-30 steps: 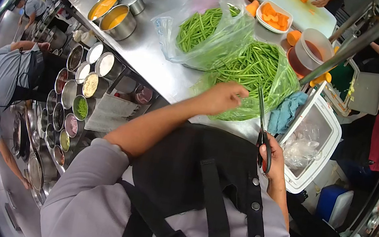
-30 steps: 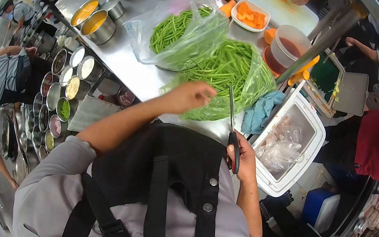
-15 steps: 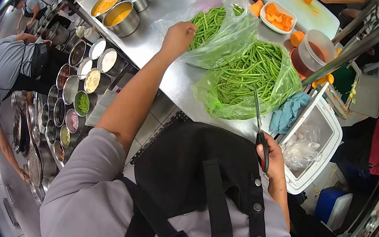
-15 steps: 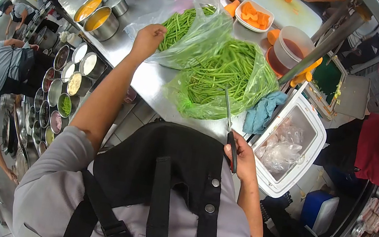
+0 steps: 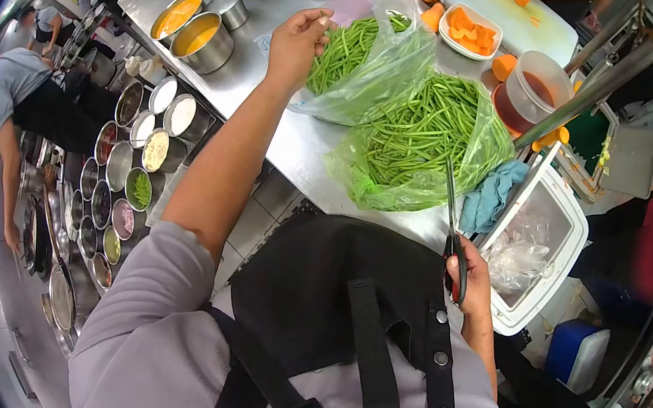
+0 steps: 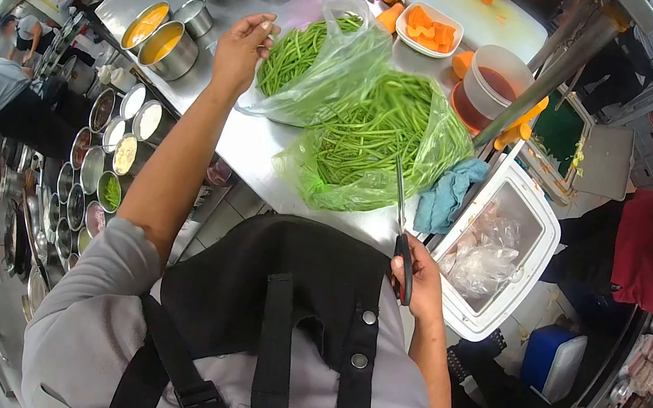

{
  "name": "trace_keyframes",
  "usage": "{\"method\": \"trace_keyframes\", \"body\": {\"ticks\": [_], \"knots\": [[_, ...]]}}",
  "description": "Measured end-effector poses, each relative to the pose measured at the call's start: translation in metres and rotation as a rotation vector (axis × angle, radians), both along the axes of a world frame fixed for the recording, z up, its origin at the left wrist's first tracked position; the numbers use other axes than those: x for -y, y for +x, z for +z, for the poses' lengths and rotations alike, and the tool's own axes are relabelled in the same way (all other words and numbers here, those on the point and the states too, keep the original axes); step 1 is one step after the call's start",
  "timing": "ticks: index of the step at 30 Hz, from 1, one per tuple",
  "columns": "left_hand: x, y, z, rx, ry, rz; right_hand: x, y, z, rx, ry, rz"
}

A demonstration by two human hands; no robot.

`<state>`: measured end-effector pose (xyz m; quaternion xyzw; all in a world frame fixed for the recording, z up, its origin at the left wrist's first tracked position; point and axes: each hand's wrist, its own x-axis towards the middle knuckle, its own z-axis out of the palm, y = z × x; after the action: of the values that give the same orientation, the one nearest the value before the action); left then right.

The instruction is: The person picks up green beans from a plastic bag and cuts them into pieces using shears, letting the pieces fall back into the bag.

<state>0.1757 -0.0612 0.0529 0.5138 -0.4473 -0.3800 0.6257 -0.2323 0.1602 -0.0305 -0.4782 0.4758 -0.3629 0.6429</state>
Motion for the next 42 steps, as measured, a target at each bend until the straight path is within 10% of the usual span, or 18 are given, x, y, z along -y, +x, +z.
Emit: {"method": "trace_keyframes", "body": {"ticks": [6, 17, 42], "knots": [[-0.041, -0.060, 0.004, -0.496, 0.323, -0.270, 0.016, 0.008, 0.005, -0.021, -0.088, 0.079], [-0.082, -0.120, -0.040, -0.595, 0.541, -0.508, 0.026, 0.013, 0.024, 0.142, -0.039, 0.191], [-0.096, -0.129, -0.042, 0.072, 0.331, -0.397, 0.031, 0.023, 0.009, 0.070, -0.062, 0.149]]}}
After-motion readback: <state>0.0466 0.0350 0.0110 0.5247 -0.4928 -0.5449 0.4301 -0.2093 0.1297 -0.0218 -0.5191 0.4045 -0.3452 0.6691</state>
